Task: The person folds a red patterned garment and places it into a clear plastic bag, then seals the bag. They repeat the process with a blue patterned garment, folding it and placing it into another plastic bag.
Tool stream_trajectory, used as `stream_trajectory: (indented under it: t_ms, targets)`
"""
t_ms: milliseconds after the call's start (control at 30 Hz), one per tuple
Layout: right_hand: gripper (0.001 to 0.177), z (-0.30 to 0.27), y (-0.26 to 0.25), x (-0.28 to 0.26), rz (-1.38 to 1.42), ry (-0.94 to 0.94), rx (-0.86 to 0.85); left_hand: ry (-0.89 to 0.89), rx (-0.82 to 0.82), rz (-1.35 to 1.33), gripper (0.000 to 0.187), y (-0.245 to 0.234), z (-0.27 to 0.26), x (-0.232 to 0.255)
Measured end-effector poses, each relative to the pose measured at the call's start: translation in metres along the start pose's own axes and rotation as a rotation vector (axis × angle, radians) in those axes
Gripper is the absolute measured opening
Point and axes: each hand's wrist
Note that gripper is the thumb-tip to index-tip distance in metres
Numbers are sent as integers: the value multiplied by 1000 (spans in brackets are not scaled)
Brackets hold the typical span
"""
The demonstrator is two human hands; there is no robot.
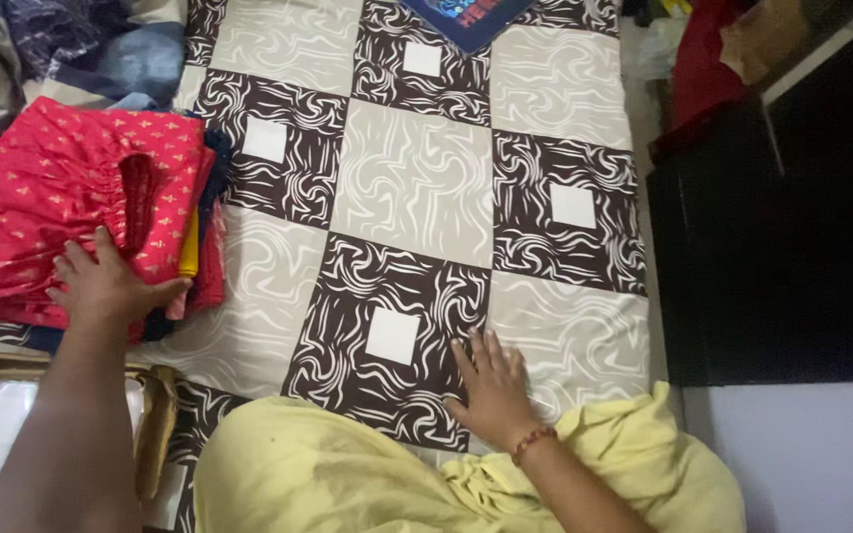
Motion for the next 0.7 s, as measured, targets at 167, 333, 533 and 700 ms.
stream_trajectory:
  t_ms: [167, 333, 533, 700]
  targets:
    - [94, 5, 8, 4, -3, 5, -1, 59, 201, 11, 96, 9, -4, 4]
    - [94, 7, 12, 6, 9, -2, 15, 224, 187, 85, 67, 20, 21, -36]
    - [94, 6, 13, 7, 28, -30, 68, 372, 39, 143, 67, 13, 69, -72]
    - [93, 2, 4, 2, 50, -23, 57, 247, 96, 116, 42, 3, 67, -67]
Point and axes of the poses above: each hand's wrist, its own z-axis towards the middle knuckle, its own y-axis out of the palm, x = y × z, and after that the axes turned 6 degrees about z, right-handed
